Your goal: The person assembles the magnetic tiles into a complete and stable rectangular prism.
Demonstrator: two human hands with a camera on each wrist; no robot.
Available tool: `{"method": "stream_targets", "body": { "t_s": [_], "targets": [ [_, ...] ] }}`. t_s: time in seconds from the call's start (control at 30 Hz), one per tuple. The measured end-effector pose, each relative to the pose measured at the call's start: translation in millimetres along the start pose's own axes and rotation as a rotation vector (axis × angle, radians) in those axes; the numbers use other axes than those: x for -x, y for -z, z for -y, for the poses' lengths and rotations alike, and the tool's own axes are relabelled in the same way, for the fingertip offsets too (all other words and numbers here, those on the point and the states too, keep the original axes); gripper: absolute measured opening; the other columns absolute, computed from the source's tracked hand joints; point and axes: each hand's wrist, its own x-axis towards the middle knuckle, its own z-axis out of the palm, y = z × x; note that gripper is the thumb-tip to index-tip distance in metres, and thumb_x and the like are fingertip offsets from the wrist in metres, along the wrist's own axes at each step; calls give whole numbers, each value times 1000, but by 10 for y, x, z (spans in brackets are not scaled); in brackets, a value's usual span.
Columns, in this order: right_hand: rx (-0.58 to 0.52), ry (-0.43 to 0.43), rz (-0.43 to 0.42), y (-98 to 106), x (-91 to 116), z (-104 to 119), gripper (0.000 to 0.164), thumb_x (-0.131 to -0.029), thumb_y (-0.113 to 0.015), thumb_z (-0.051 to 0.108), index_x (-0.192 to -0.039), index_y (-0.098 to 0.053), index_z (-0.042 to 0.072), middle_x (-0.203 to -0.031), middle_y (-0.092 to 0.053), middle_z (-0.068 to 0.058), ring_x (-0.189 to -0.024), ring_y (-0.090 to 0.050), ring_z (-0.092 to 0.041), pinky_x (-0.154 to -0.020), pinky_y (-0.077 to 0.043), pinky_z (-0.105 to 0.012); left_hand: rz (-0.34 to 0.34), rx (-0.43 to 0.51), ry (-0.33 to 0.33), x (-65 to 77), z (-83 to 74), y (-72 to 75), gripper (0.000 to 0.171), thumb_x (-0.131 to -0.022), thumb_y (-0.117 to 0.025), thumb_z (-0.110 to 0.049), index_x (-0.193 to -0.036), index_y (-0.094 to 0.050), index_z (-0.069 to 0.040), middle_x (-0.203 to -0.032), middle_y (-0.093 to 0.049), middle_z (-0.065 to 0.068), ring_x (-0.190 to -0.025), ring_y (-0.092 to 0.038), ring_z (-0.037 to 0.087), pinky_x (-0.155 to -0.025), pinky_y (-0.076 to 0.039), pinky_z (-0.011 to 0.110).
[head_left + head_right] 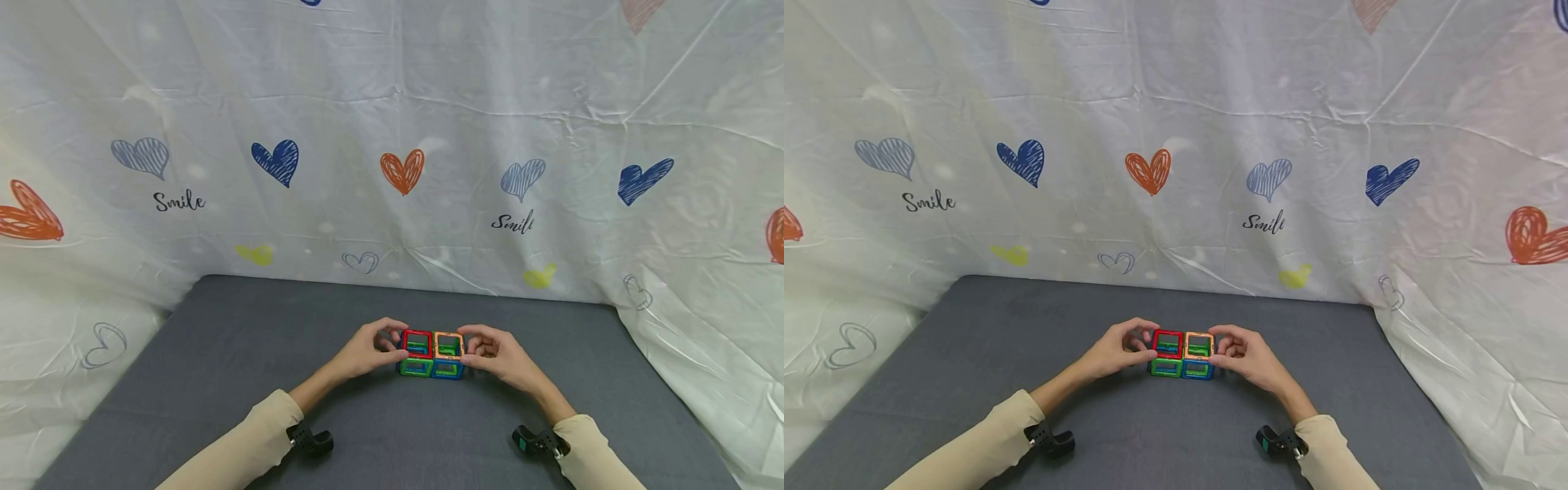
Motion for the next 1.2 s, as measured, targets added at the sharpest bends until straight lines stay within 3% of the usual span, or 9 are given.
{"method": "stream_targets", "body": {
  "t_s": [0.67,1.0,1.2],
  "targets": [
    [-15,10,12,0,11,6,45,-93,-75,3,-134,-60,-2,-92,-63,-15,-69,-57,-18,-59,-47,-26,14,7,-28,18,3,-15,46,-91,-78,-5,-133,-61,-1,-103,-57,14,-82,-68,21,-62,-47,26],
    [-28,24,21,9,18,-21,45,-93,-74,1,-135,-59,-1,-93,-63,-17,-69,-57,-18,-58,-48,-27,17,28,-36,30,24,-14,47,-91,-77,-4,-135,-59,1,-104,-58,19,-82,-67,28,-66,-49,29],
    [-7,26,5,51,42,-20,47,-93,-74,2,-137,-56,-5,-94,-63,-17,-70,-59,-19,-59,-49,-29,39,25,-38,27,26,56,49,-94,-75,-6,-138,-55,3,-109,-60,19,-87,-67,27,-66,-52,30]
  ]
}}
